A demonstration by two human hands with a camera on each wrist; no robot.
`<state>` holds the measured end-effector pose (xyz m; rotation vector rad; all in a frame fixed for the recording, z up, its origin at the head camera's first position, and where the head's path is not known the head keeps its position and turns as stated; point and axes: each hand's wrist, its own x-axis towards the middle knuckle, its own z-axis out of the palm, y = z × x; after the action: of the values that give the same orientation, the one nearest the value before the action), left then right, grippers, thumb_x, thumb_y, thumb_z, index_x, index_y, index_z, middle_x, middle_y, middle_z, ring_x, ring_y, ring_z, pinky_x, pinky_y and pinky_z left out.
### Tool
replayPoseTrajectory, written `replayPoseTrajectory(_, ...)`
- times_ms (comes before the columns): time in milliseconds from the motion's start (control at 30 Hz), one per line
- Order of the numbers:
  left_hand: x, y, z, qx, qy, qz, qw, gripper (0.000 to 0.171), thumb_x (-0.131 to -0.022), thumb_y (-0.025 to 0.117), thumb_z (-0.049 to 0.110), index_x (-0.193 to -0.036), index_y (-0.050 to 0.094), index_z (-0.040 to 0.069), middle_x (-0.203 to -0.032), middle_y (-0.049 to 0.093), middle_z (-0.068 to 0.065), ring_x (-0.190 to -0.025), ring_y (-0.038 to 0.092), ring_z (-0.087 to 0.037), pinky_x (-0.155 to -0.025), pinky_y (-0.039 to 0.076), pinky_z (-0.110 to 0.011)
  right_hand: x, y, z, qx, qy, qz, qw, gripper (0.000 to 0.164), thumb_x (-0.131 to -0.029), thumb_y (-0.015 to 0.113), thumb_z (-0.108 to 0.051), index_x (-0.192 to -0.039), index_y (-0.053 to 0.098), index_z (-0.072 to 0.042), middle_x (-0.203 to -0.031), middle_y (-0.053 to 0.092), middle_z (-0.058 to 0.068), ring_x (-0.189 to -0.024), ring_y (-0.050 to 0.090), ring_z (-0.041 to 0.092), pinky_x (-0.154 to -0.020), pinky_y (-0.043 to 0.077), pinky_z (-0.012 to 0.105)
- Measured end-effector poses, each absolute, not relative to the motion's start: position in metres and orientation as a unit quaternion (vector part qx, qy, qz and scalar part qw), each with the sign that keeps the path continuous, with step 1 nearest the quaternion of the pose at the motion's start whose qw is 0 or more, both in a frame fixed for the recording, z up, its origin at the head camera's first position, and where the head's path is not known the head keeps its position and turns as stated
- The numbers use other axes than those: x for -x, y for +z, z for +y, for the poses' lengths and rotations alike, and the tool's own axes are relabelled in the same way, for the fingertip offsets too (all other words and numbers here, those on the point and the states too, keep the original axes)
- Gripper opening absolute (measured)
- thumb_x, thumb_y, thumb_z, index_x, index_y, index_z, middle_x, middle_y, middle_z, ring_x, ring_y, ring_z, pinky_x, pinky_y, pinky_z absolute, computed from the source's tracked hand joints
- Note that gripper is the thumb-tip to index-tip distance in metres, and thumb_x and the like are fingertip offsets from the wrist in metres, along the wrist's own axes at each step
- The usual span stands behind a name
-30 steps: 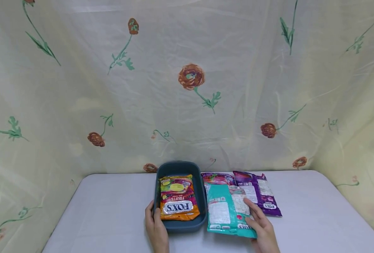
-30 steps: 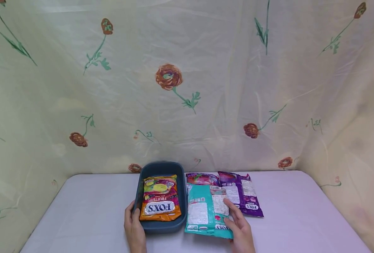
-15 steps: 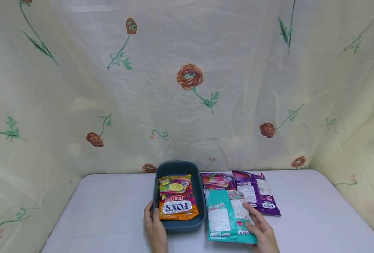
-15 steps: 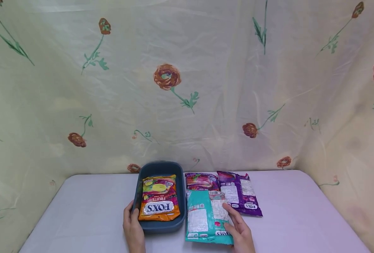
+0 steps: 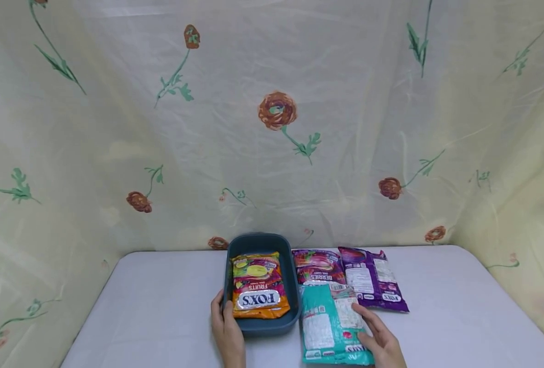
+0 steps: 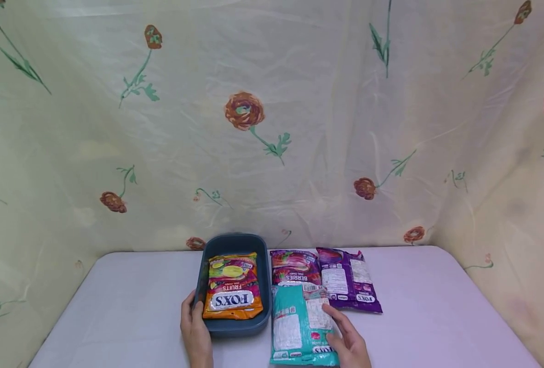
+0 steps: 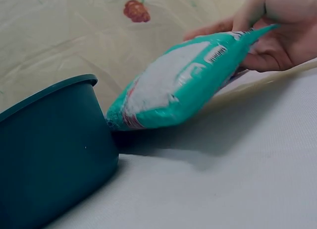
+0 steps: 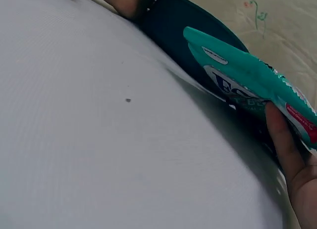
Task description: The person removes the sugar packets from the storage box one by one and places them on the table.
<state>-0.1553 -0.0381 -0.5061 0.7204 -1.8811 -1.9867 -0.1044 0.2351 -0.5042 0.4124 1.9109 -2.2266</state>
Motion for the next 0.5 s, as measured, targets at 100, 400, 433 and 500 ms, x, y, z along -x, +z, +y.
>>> replayPoseTrajectory(100, 0.159, -0.511, -0.038, -0.252, -0.687, -0.662, 0.161, 0.042, -0.098, 0.035, 0.020, -0.137, 0.043, 0.007, -0.144, 0.042, -0.019, -0.135, 0.035, -0.035, -0.111, 0.028, -0.056, 0.103, -0.507, 0.236, -0.138, -0.741, 0.651, 0.090, 0.060, -0.091, 0.047, -0.004, -0.146, 0.031, -0.019, -0.155, 0.022, 0.002, -0.113, 0.058, 0.020, -0.088, 0.056, 0.042)
replayPoseTrajectory(400, 0.175, -0.543, -0.042, -0.256, -0.675, -0.674, 0.156, 0.041, -0.100, 0.033, 0.028, -0.138, 0.043, 0.016, -0.146, 0.043, -0.011, -0.136, 0.036, -0.031, -0.111, 0.029, -0.056, 0.095, -0.513, 0.234, -0.146, -0.708, 0.686, 0.087, 0.058, -0.089, 0.050, -0.013, -0.144, 0.035, -0.023, -0.143, 0.040, 0.014, -0.097, 0.066, 0.027, -0.076, 0.058, 0.046)
replayPoseTrajectory(433, 0.173, -0.540, -0.042, -0.256, -0.678, -0.671, 0.157, 0.042, -0.100, 0.033, 0.027, -0.138, 0.043, 0.015, -0.145, 0.043, -0.013, -0.136, 0.036, -0.032, -0.111, 0.029, -0.057, 0.094, -0.514, 0.233, -0.139, -0.702, 0.694, 0.083, 0.058, -0.088, 0.052, -0.015, -0.144, 0.036, -0.022, -0.144, 0.038, 0.015, -0.098, 0.065, 0.026, -0.075, 0.059, 0.045)
replayPoseTrajectory(500, 0.169, -0.532, -0.041, -0.256, -0.681, -0.668, 0.158, 0.042, -0.099, 0.034, 0.025, -0.138, 0.043, 0.012, -0.145, 0.043, -0.015, -0.135, 0.035, -0.034, -0.110, 0.029, -0.057, 0.091, -0.516, 0.232, -0.119, -0.690, 0.710, 0.074, 0.057, -0.088, 0.053, -0.016, -0.143, 0.037, -0.019, -0.151, 0.027, 0.013, -0.098, 0.065, 0.018, -0.073, 0.059, 0.041)
